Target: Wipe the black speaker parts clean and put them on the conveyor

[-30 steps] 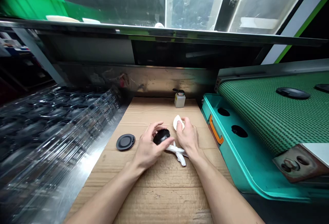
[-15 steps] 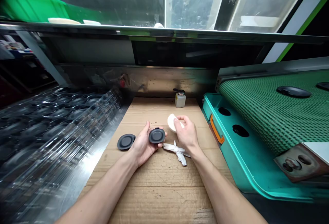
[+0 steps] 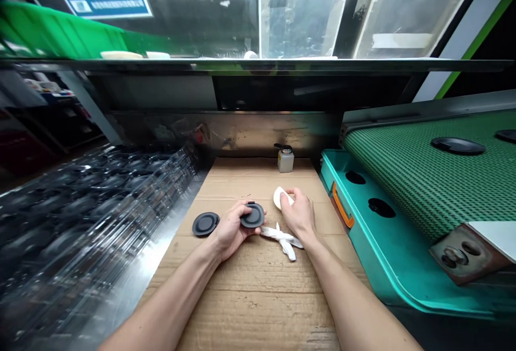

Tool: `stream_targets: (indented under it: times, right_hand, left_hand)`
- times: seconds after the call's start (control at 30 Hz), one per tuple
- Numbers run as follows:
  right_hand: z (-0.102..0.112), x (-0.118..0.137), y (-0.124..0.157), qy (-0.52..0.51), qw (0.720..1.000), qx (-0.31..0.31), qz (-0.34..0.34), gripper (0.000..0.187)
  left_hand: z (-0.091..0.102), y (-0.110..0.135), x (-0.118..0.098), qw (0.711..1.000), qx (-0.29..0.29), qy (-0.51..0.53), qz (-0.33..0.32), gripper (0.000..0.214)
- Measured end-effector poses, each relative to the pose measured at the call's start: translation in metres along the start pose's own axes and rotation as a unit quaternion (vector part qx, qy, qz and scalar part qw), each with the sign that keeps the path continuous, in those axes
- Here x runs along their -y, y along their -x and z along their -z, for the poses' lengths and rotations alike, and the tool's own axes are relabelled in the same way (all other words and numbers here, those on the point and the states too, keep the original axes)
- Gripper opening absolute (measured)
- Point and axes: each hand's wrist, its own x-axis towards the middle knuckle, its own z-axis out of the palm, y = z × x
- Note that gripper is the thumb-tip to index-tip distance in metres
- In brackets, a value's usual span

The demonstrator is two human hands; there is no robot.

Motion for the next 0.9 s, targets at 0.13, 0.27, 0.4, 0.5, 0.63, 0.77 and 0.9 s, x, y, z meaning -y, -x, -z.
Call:
stream_targets:
  times: [0.13,0.27,0.4,0.5,0.63,0.77,0.9]
  right_hand:
    - [-0.001,-0.005,0.000,0.017,1.000,0.003,-0.004,0.030]
    - [-0.004,-0.007,0.000,0.026,0.999,0.022,0.006,0.028]
    - [-0.005,-0.008,0.001,0.037,0.998,0.040,0.014,0.029]
    - [-0.003,-0.008,0.001,0.046,0.998,0.043,0.018,0.030]
    - [-0.001,-0.007,0.002,0.055,0.997,0.050,0.019,0.032]
    - [-0.001,-0.006,0.001,0.063,0.996,0.058,0.011,0.034]
    - [-0.001,-0.006,0.001,0.068,0.996,0.060,0.011,0.034]
  left_hand:
    - [0.006,0.019,-0.024,0.979,-0.007,-0.200,-0.048,0.024]
    - [0.043,0.048,-0.064,0.939,-0.079,-0.317,-0.110,0.051]
    - [0.090,0.063,-0.090,0.911,-0.135,-0.373,-0.112,0.052]
    - [0.109,0.061,-0.090,0.888,-0.129,-0.430,-0.097,0.042]
    - [0.116,0.050,-0.078,0.862,-0.134,-0.482,-0.080,0.043]
    - [0.113,0.039,-0.072,0.839,-0.137,-0.522,-0.068,0.046]
    - [0.105,0.035,-0.070,0.829,-0.116,-0.545,-0.052,0.048]
